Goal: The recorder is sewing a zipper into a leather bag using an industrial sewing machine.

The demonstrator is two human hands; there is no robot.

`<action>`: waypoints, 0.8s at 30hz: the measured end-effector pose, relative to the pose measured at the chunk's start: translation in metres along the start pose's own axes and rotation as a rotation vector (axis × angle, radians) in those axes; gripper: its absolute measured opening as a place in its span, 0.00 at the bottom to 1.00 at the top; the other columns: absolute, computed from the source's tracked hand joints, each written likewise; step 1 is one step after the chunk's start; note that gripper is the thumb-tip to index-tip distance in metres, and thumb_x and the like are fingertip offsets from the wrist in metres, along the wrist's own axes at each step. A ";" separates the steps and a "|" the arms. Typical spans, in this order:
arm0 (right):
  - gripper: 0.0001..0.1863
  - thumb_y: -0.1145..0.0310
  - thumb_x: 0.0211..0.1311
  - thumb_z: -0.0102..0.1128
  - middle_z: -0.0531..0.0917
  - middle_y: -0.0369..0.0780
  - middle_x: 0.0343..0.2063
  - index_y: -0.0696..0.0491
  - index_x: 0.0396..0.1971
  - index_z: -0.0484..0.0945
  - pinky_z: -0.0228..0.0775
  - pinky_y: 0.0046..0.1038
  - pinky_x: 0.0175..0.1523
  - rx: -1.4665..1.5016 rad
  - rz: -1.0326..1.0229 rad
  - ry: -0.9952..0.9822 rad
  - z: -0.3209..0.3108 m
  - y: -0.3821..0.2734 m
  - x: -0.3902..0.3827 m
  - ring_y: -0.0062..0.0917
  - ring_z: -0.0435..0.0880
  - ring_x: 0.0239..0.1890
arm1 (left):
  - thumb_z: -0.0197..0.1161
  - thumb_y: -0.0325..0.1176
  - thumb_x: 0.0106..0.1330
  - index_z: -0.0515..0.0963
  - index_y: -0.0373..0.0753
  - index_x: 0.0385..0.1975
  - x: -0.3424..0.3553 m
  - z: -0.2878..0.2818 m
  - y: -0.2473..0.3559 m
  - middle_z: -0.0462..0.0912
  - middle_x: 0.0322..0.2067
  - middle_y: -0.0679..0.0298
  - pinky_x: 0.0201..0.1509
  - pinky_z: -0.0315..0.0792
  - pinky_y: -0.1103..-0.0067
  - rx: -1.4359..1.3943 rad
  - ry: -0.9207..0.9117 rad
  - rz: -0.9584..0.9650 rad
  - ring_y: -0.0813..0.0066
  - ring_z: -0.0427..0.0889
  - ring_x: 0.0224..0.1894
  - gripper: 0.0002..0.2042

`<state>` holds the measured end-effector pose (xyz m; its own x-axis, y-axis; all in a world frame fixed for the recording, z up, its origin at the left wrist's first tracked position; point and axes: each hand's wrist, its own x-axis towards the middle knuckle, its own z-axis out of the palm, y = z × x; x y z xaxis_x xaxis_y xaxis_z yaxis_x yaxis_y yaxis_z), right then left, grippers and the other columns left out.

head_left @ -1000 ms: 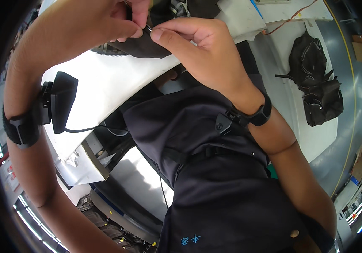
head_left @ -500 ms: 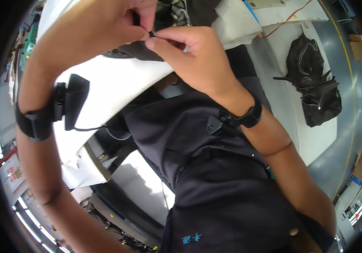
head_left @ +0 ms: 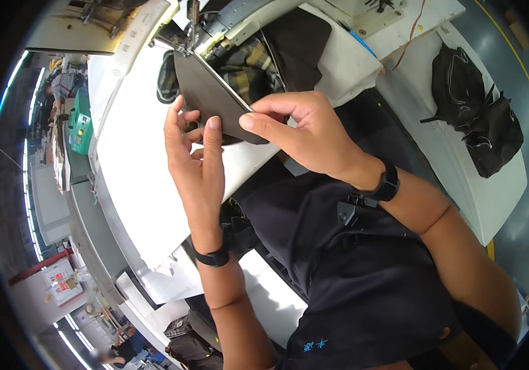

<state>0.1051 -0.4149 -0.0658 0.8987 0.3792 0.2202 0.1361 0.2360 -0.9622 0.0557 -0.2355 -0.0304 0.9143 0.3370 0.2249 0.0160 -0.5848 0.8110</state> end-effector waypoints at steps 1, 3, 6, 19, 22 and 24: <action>0.13 0.64 0.70 0.70 0.82 0.30 0.24 0.61 0.35 0.86 0.66 0.19 0.33 0.017 0.054 -0.004 0.001 -0.004 0.000 0.09 0.73 0.28 | 0.70 0.36 0.73 0.66 0.39 0.72 0.001 0.001 0.004 0.77 0.57 0.55 0.34 0.76 0.84 -0.050 0.021 -0.025 0.77 0.84 0.42 0.31; 0.14 0.63 0.71 0.69 0.81 0.29 0.24 0.61 0.35 0.86 0.65 0.18 0.33 0.006 0.064 -0.025 0.001 -0.006 -0.001 0.09 0.72 0.28 | 0.68 0.38 0.74 0.64 0.38 0.73 0.004 0.002 0.005 0.78 0.57 0.55 0.31 0.77 0.85 -0.042 0.083 -0.004 0.79 0.83 0.41 0.31; 0.13 0.65 0.70 0.70 0.80 0.30 0.23 0.62 0.34 0.85 0.64 0.19 0.35 -0.017 0.100 -0.010 0.006 -0.006 -0.004 0.10 0.72 0.29 | 0.67 0.39 0.75 0.62 0.38 0.74 0.013 -0.002 -0.001 0.78 0.55 0.56 0.28 0.79 0.85 -0.034 0.121 -0.036 0.80 0.83 0.39 0.31; 0.09 0.69 0.69 0.70 0.81 0.35 0.27 0.61 0.35 0.84 0.68 0.22 0.39 -0.137 -0.077 0.047 0.009 0.003 -0.004 0.15 0.76 0.32 | 0.63 0.33 0.77 0.56 0.31 0.73 0.000 0.017 -0.014 0.83 0.35 0.59 0.26 0.79 0.82 -0.487 0.046 -0.313 0.77 0.84 0.32 0.31; 0.09 0.68 0.69 0.69 0.81 0.35 0.27 0.60 0.35 0.84 0.68 0.22 0.37 -0.077 -0.057 0.047 0.011 -0.002 -0.002 0.14 0.76 0.31 | 0.63 0.30 0.77 0.55 0.33 0.74 -0.001 0.014 -0.012 0.82 0.31 0.61 0.25 0.77 0.83 -0.595 0.130 -0.241 0.79 0.81 0.27 0.32; 0.10 0.68 0.69 0.69 0.82 0.35 0.27 0.60 0.35 0.84 0.69 0.21 0.37 -0.053 -0.046 0.051 0.012 -0.008 -0.001 0.14 0.76 0.30 | 0.62 0.26 0.75 0.54 0.36 0.76 -0.003 0.010 -0.003 0.79 0.27 0.64 0.22 0.72 0.84 -0.587 0.233 -0.158 0.81 0.76 0.21 0.33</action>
<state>0.0980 -0.4060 -0.0563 0.9107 0.3228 0.2576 0.1987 0.2044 -0.9585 0.0572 -0.2427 -0.0387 0.8059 0.5760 0.1367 -0.1411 -0.0372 0.9893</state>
